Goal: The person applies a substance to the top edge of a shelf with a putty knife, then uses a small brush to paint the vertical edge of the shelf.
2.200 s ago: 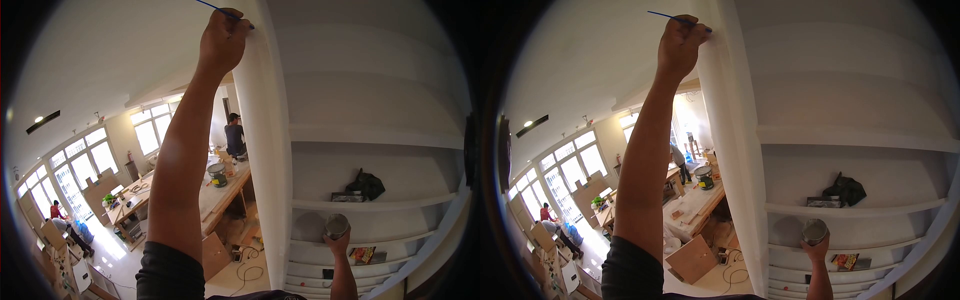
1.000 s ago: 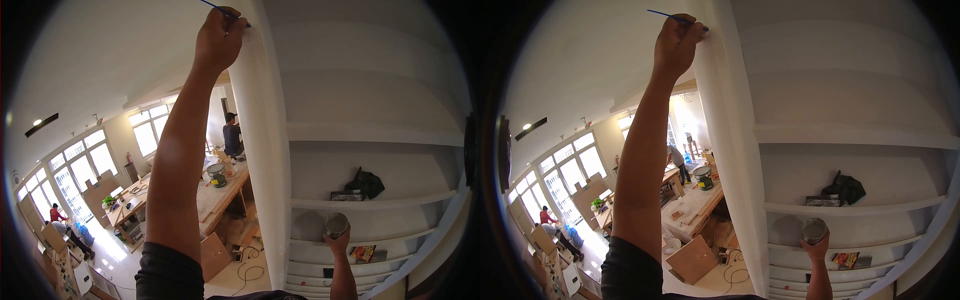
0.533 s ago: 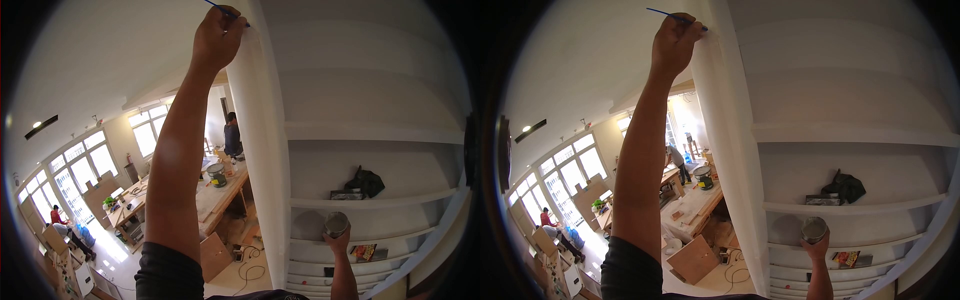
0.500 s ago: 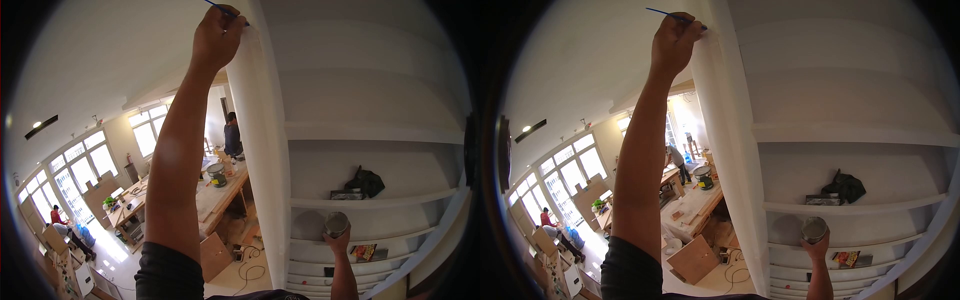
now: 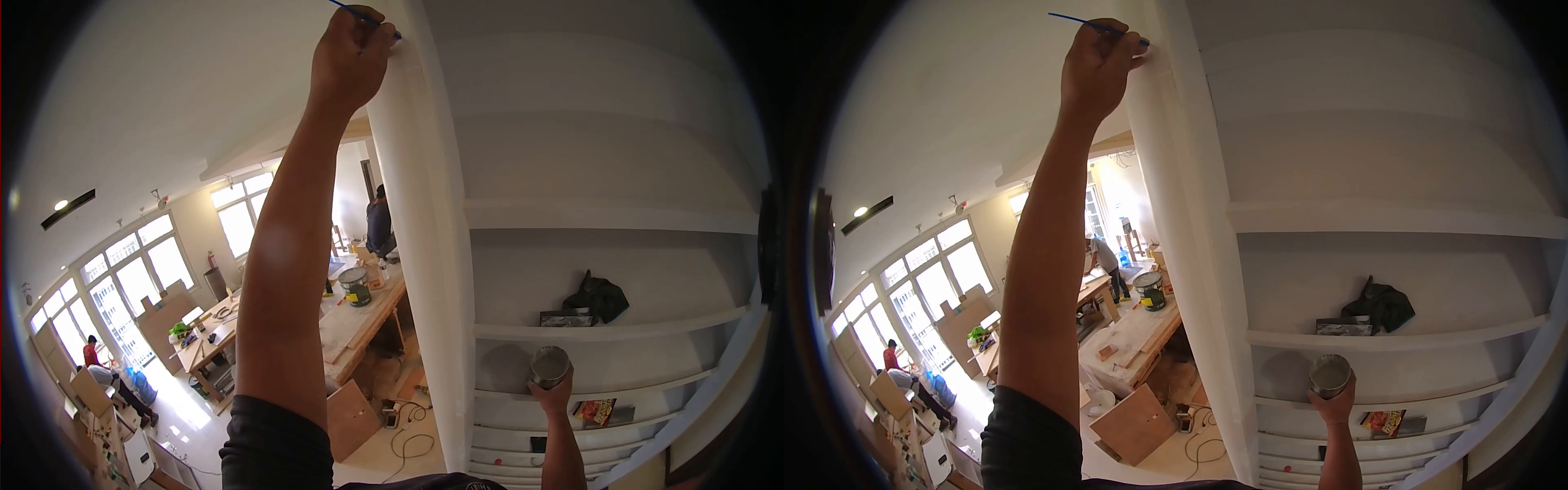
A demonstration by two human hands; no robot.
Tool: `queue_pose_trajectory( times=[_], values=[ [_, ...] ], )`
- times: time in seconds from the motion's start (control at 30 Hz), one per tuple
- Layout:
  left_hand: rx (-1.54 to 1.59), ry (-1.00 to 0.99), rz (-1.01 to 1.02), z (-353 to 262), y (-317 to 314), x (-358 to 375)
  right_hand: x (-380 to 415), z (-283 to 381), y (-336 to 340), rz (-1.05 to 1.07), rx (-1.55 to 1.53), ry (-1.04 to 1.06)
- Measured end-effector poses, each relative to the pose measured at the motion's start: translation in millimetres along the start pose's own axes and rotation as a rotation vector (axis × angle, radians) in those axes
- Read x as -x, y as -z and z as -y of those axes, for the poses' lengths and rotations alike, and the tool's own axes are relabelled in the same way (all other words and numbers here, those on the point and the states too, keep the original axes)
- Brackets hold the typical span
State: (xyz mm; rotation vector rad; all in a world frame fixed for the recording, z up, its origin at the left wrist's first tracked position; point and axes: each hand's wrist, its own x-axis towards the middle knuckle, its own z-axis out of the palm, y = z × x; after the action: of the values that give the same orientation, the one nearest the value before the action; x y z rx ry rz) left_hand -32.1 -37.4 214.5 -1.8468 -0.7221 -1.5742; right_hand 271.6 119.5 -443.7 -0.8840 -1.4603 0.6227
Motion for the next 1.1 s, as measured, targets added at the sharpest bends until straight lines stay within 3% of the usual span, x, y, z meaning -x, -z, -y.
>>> queue_pose_trajectory(
  times=[0.2, 0.4, 0.6, 0.7, 1.0, 1.1],
  values=[
    [0.032, 0.046, -0.025, -3.3, 1.5, -0.4, 1.2, -2.3, -0.3, -0.008, 0.006, -0.009],
    [-0.206, -0.002, 0.062, -7.2, 3.4, 6.8, 0.8, -4.2, -0.3, -0.002, 0.012, -0.018],
    [-0.171, 0.01, 0.03, -6.3, 4.0, 1.6, 0.9, 0.1, 0.2, 0.005, 0.031, -0.023],
    [-0.008, -0.01, -0.008, -0.5, 1.0, -0.7, 1.1, 0.0, 0.4, 0.0, 0.047, -0.024],
    [-0.115, -0.058, 0.054, 1.7, 4.3, 2.3, 2.1, 3.3, -0.2, -0.016, 0.017, -0.018],
    [-0.088, 0.016, 0.034, -4.3, 2.1, -1.4, 1.6, 1.7, -0.7, -0.019, 0.028, -0.013]
  ],
)
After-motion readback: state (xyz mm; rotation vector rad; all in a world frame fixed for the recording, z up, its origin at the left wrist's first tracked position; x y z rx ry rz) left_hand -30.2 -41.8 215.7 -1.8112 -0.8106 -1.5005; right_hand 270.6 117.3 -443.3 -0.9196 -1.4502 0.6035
